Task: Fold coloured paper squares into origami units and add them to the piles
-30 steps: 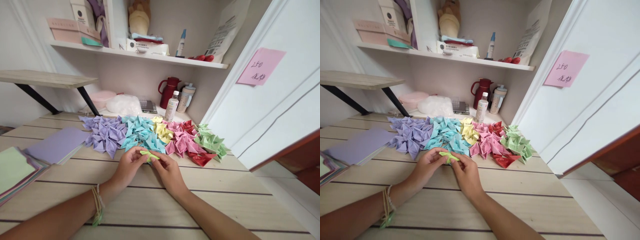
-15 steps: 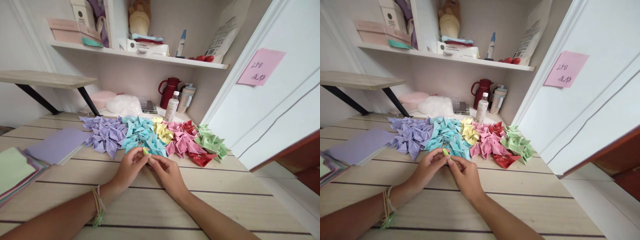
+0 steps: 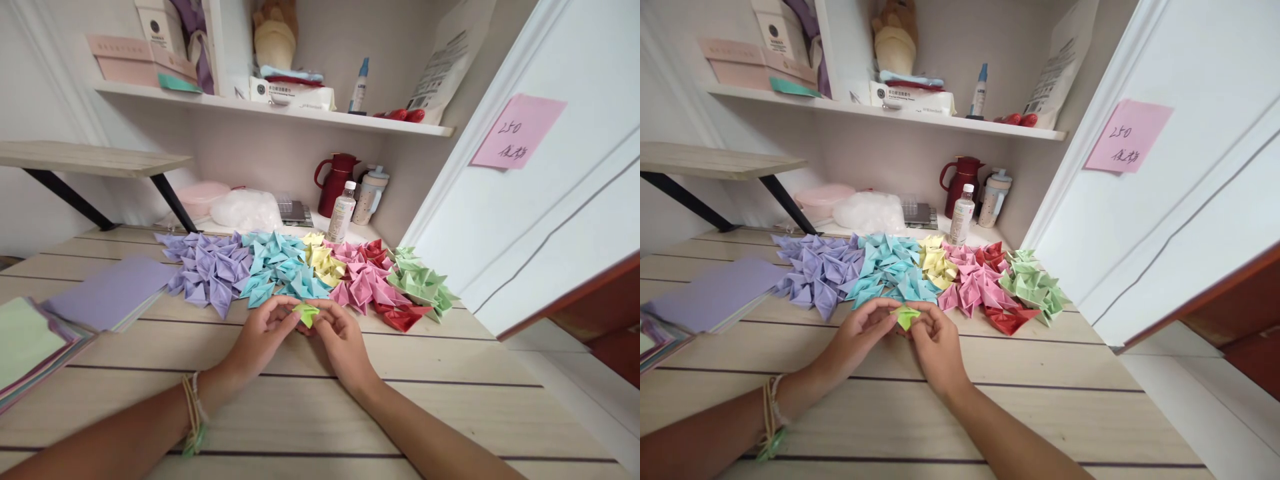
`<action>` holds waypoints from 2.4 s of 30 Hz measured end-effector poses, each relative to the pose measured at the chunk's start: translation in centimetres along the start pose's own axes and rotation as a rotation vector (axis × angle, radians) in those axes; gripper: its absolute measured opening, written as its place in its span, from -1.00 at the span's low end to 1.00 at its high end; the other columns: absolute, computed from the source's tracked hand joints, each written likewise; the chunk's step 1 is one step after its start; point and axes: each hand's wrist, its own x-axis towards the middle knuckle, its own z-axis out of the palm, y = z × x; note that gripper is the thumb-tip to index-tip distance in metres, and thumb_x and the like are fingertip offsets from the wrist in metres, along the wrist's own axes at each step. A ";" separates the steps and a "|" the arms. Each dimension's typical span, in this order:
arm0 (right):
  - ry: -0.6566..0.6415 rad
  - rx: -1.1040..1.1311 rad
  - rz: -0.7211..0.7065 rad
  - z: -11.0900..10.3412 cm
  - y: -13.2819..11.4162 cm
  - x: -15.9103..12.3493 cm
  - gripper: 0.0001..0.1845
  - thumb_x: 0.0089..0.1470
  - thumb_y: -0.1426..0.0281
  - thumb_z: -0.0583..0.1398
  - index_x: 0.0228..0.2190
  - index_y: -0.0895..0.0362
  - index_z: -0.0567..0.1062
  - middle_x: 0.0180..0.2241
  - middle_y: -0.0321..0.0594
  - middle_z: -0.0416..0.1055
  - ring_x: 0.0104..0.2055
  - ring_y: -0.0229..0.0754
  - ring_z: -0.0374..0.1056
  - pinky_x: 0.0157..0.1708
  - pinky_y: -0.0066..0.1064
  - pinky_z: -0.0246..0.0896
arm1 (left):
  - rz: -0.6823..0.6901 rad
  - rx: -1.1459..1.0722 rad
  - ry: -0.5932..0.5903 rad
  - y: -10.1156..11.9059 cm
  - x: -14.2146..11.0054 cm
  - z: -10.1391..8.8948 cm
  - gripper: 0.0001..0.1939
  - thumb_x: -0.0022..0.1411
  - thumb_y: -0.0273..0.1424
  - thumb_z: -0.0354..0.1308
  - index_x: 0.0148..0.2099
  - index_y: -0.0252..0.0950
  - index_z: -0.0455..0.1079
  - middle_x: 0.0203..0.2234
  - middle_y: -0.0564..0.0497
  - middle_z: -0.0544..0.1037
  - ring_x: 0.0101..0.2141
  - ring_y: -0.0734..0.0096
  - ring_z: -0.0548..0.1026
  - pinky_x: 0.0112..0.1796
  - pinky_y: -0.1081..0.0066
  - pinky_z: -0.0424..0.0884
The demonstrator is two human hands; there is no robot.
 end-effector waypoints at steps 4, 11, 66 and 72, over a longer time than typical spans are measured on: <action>-0.019 0.011 0.007 -0.1 -0.2 0.0 -0.67 0.02 0.18 0.15 -0.26 0.15 0.46 -0.46 -0.22 0.47 -0.40 -0.16 0.41 -0.33 -0.33 0.32 | -0.050 -0.071 -0.012 -0.1 0.2 -0.1 -0.77 0.13 -0.27 0.14 -0.20 -0.29 0.41 -0.30 -0.03 0.54 -0.27 0.29 0.50 -0.21 0.35 0.41; 0.009 0.039 0.003 0.1 0.0 0.0 -0.69 -0.07 0.24 0.26 -0.29 0.15 0.42 -0.47 -0.26 0.44 -0.41 -0.23 0.39 -0.33 -0.39 0.30 | -0.085 -0.104 0.000 0.8 0.1 0.1 -0.78 0.13 -0.28 0.14 -0.22 -0.31 0.42 -0.43 0.00 0.54 -0.35 0.34 0.50 -0.24 0.37 0.39; 0.118 -0.145 -0.002 -0.1 -0.3 -0.2 -0.76 -0.02 0.23 0.21 -0.44 0.18 0.51 -0.53 -0.26 0.42 -0.47 -0.24 0.29 -0.46 -0.45 0.20 | -0.046 0.095 0.080 0.6 0.3 0.0 -0.79 0.15 -0.26 0.08 -0.39 -0.31 0.37 -0.56 0.09 0.42 -0.48 0.44 0.39 -0.44 0.49 0.31; 0.046 -0.216 0.018 0.0 -0.2 -0.4 -0.74 0.00 0.23 0.20 -0.40 0.18 0.50 -0.49 -0.22 0.44 -0.48 -0.24 0.29 -0.48 -0.45 0.19 | -0.006 0.199 -0.079 0.3 0.1 0.0 -0.80 0.20 -0.28 0.03 -0.31 -0.30 0.38 -0.51 0.06 0.40 -0.45 0.43 0.35 -0.41 0.47 0.28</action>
